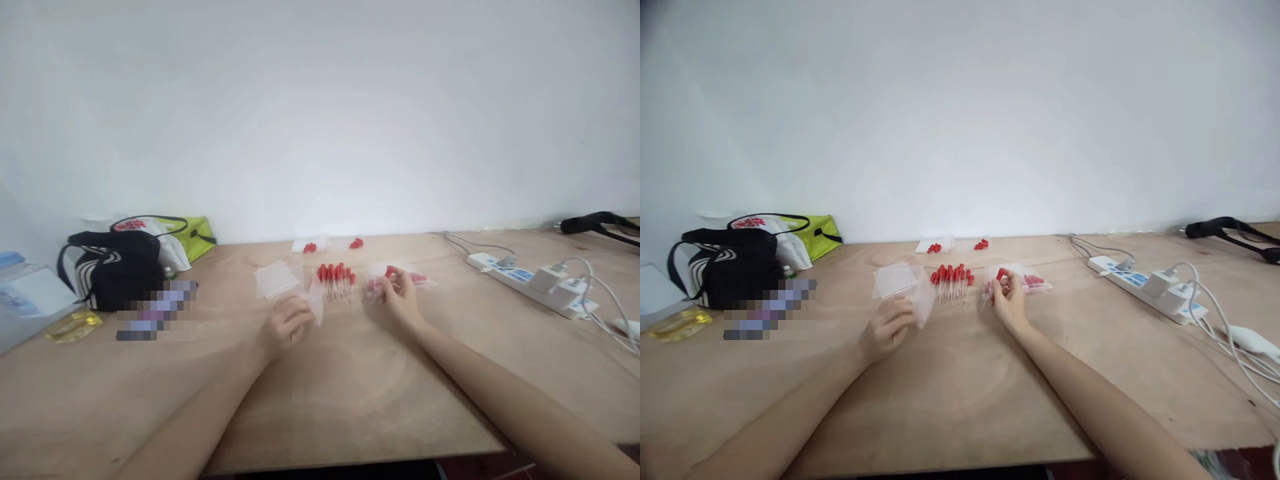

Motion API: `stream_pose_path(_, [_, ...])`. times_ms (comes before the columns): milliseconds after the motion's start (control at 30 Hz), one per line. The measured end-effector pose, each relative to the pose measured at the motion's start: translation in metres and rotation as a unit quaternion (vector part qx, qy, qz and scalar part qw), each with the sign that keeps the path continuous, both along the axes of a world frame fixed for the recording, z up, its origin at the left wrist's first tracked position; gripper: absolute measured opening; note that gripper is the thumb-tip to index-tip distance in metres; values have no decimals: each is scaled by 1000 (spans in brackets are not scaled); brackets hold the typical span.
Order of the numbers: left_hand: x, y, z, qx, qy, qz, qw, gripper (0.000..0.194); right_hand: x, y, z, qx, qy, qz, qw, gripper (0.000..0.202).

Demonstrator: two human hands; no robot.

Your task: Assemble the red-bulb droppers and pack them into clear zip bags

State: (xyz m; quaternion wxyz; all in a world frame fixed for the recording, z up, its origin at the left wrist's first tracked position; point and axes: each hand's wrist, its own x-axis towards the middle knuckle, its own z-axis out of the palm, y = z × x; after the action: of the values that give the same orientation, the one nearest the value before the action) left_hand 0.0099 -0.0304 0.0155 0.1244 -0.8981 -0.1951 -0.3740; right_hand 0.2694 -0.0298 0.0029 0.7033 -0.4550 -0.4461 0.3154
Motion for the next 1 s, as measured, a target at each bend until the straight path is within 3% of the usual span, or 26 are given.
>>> stream_pose_path(67, [7,-11,-3,-31,52,-59,996,24,4,-13,0,-6,4,10,1000,27])
stream_pose_path(133, [11,-17,-5,-89,73,-71,991,27,5,-21,1,-12,4,15,1000,25])
stream_pose_path(267, [7,-14,-3,-246,77,-54,965,30,4,-22,-1,-10,8,11,1000,23])
stream_pose_path(367, [1,-6,-1,-326,66,-5,943,31,2,-20,-4,-15,9,13,1000,25])
stream_pose_path(467, [3,-8,5,-332,-8,79,940,33,2,-21,-4,-37,12,10,999,33])
stream_pose_path(567, [16,-29,10,-341,-41,155,926,24,3,-20,-4,-57,23,7,998,37])
stream_pose_path(667, [34,-58,7,-377,51,171,909,37,3,-18,-6,-68,41,6,997,37])
stream_pose_path(767, [42,-65,2,-374,147,178,898,61,4,-15,-10,-75,56,13,996,37])
stream_pose_path(833, [40,-53,5,-386,204,147,888,62,6,-15,-12,-71,64,24,995,37])
stream_pose_path(933, [33,-27,17,-409,297,-17,863,55,8,-15,-15,-73,70,35,994,38])
stream_pose_path(1000, [29,-17,21,-417,289,-50,860,50,8,-16,-17,-80,68,37,994,38])
